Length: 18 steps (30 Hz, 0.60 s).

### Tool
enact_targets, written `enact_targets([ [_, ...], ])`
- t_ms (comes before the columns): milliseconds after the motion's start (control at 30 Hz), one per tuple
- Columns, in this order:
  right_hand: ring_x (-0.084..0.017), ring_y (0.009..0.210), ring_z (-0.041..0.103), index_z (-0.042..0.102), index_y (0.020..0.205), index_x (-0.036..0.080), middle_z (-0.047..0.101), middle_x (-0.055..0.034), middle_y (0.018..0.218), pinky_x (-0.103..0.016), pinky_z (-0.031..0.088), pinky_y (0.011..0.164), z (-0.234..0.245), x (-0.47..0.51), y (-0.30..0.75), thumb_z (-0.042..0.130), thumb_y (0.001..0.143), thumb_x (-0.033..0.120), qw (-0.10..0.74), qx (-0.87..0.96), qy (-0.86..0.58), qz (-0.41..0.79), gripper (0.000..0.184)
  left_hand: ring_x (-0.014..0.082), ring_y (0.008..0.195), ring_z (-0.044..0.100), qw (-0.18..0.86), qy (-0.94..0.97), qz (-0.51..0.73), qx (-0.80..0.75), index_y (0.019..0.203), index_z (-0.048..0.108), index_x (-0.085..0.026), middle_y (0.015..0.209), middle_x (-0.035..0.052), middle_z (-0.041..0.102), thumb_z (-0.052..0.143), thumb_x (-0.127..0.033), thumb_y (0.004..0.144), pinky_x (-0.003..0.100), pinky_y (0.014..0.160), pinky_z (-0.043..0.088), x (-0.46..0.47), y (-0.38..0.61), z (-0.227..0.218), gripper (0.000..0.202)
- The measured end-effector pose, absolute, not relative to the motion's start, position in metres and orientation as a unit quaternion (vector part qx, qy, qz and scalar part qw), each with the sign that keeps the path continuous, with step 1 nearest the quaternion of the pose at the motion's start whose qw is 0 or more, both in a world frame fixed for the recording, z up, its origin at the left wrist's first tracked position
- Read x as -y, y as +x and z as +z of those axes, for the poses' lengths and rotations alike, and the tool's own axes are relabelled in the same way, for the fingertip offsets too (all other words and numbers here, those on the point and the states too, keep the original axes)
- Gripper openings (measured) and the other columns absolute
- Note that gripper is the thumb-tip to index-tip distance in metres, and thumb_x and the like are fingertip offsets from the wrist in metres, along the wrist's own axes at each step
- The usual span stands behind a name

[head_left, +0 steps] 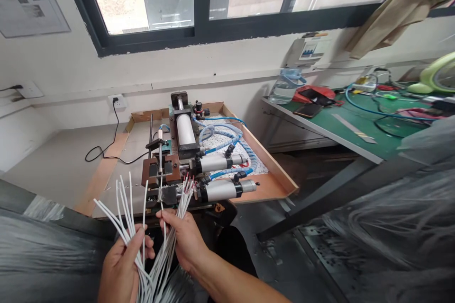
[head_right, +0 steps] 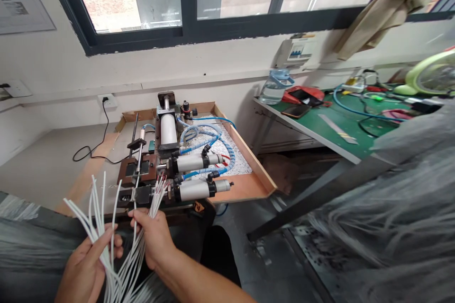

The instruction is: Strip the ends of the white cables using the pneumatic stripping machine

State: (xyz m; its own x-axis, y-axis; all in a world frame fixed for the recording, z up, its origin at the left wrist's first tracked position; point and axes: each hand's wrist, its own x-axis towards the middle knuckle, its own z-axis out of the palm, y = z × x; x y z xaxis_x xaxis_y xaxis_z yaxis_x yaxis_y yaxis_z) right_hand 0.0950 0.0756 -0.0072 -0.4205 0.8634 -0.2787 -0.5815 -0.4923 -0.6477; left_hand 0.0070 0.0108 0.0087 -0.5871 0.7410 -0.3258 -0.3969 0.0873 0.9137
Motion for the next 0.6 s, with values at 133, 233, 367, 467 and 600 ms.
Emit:
enact_targets([
  [133, -0.008, 0.043, 0.044, 0.062, 0.068, 0.01, 0.05, 0.0017, 0.05, -0.021, 0.034, 0.046, -0.004, -0.069, 0.096, 0.066, 0.057, 0.033, 0.374, 0.275, -0.222, 0.857, 0.026, 0.0102, 0.05, 0.046, 0.44, 0.16, 0.663, -0.584, 0.067, 0.06, -0.017, 0.057, -0.0007, 0.055, 0.065, -0.025, 0.057, 0.022, 0.046, 0.037, -0.011, 0.011, 0.013, 0.014],
  [233, -0.009, 0.04, 0.045, 0.061, 0.065, 0.01, 0.053, 0.0001, 0.052, -0.022, 0.034, 0.041, -0.005, -0.063, 0.094, 0.068, 0.054, 0.034, 0.356, 0.297, -0.208, 0.861, 0.027, 0.0102, 0.052, 0.048, 0.458, 0.151, 0.658, -0.578, 0.07, 0.061, -0.017, 0.066, 0.0002, 0.059, 0.066, -0.023, 0.056, 0.022, 0.047, 0.039, -0.011, 0.013, 0.013, 0.016],
  [367, -0.011, 0.051, 0.05, 0.06, 0.063, 0.012, 0.057, -0.0014, 0.056, -0.023, 0.039, 0.048, -0.009, -0.059, 0.093, 0.07, 0.052, 0.032, 0.437, 0.267, -0.296, 0.806, 0.025, 0.0166, 0.07, 0.055, 0.468, 0.123, 0.664, -0.569, 0.076, 0.063, -0.015, 0.074, 0.0036, 0.062, 0.066, -0.023, 0.056, 0.028, 0.062, 0.044, -0.01, 0.008, 0.01, 0.022],
  [467, -0.01, 0.053, 0.049, 0.061, 0.064, 0.012, 0.057, -0.0001, 0.054, -0.023, 0.04, 0.056, -0.011, -0.061, 0.094, 0.068, 0.055, 0.03, 0.491, 0.263, -0.351, 0.753, 0.021, 0.0148, 0.067, 0.055, 0.454, 0.122, 0.667, -0.578, 0.076, 0.064, -0.014, 0.072, 0.0034, 0.063, 0.065, -0.024, 0.057, 0.026, 0.063, 0.044, -0.01, 0.003, 0.009, 0.021],
  [600, -0.009, 0.049, 0.044, 0.062, 0.062, 0.011, 0.054, 0.0001, 0.051, -0.022, 0.035, 0.052, -0.012, -0.069, 0.091, 0.066, 0.057, 0.029, 0.495, 0.249, -0.341, 0.759, 0.019, 0.014, 0.062, 0.055, 0.428, 0.13, 0.672, -0.59, 0.074, 0.065, -0.014, 0.066, 0.0026, 0.062, 0.066, -0.025, 0.056, 0.026, 0.062, 0.045, -0.011, 0.0, 0.007, 0.02],
])
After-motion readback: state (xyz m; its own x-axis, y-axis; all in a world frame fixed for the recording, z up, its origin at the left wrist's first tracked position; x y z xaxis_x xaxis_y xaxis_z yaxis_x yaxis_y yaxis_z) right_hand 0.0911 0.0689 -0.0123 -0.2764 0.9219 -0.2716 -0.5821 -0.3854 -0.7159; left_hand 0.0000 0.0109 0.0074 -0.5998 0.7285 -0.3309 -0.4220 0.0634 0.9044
